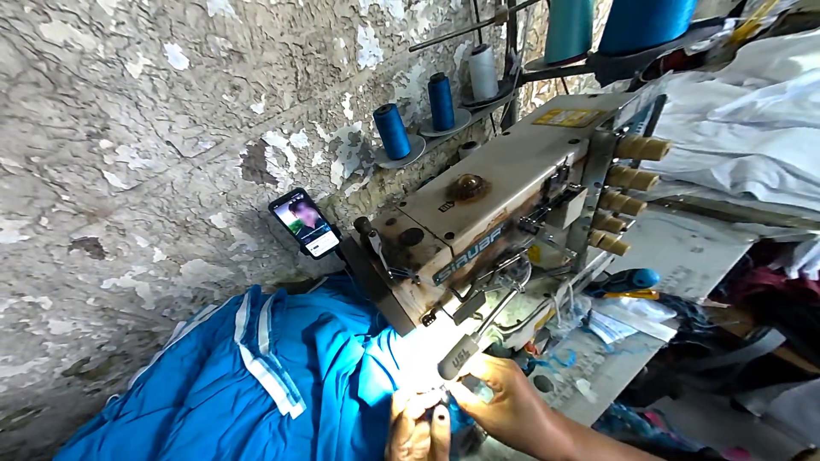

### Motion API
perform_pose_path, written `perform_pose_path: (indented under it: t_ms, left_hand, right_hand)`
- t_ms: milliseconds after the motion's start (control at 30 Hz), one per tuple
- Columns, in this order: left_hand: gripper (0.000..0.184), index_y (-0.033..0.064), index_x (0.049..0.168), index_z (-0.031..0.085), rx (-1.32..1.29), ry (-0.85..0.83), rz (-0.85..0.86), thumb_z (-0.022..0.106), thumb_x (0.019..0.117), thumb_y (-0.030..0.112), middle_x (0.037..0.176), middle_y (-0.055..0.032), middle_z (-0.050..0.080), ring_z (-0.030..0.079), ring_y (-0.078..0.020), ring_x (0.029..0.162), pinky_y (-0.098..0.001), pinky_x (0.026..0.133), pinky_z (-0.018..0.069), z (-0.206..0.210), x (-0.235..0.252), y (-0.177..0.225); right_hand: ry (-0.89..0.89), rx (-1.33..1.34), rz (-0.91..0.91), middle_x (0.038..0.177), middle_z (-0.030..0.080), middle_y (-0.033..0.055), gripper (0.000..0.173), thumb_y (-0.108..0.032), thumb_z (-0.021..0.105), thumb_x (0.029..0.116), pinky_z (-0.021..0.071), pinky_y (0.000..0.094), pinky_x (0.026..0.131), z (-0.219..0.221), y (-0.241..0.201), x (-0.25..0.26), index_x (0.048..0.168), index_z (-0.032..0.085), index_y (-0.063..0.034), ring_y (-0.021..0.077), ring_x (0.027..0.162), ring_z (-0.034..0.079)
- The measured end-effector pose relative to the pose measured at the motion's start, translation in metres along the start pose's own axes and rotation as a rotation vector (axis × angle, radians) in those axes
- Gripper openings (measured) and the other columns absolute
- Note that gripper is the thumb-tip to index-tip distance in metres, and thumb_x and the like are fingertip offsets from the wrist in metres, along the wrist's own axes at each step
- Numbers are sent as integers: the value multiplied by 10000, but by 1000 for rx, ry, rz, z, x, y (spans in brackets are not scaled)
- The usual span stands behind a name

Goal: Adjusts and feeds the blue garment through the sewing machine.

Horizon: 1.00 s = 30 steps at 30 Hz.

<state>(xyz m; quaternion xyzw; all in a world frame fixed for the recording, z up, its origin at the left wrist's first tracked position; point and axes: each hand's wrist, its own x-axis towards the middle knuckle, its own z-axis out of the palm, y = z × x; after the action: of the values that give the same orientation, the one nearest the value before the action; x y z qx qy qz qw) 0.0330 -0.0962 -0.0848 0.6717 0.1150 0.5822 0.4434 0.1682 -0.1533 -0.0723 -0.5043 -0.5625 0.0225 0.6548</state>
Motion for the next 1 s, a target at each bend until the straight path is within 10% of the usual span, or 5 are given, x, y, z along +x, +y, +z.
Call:
perform_pose_path:
  t_ms: [467, 1000]
  left_hand:
    - [296, 93, 1008, 728, -249, 229, -412, 571, 889, -128, 922, 45, 769, 720, -48, 871, -245, 837, 593, 8, 4, 16]
    - [211, 159, 972, 784, -152, 63, -323, 692, 897, -16, 963, 67, 770, 718, -40, 905, -247, 859, 596, -6, 5, 9]
  right_hand:
    - [-26, -220, -288, 845, 688, 51, 78, -92, 627, 914, 503, 166, 866, 2, 7, 1, 908, 704, -92, 103, 885, 651]
    - [13, -163, -179, 804, 721, 52, 96, -96, 670, 882, 515, 114, 789, 2, 2, 2, 832, 736, -48, 42, 815, 676]
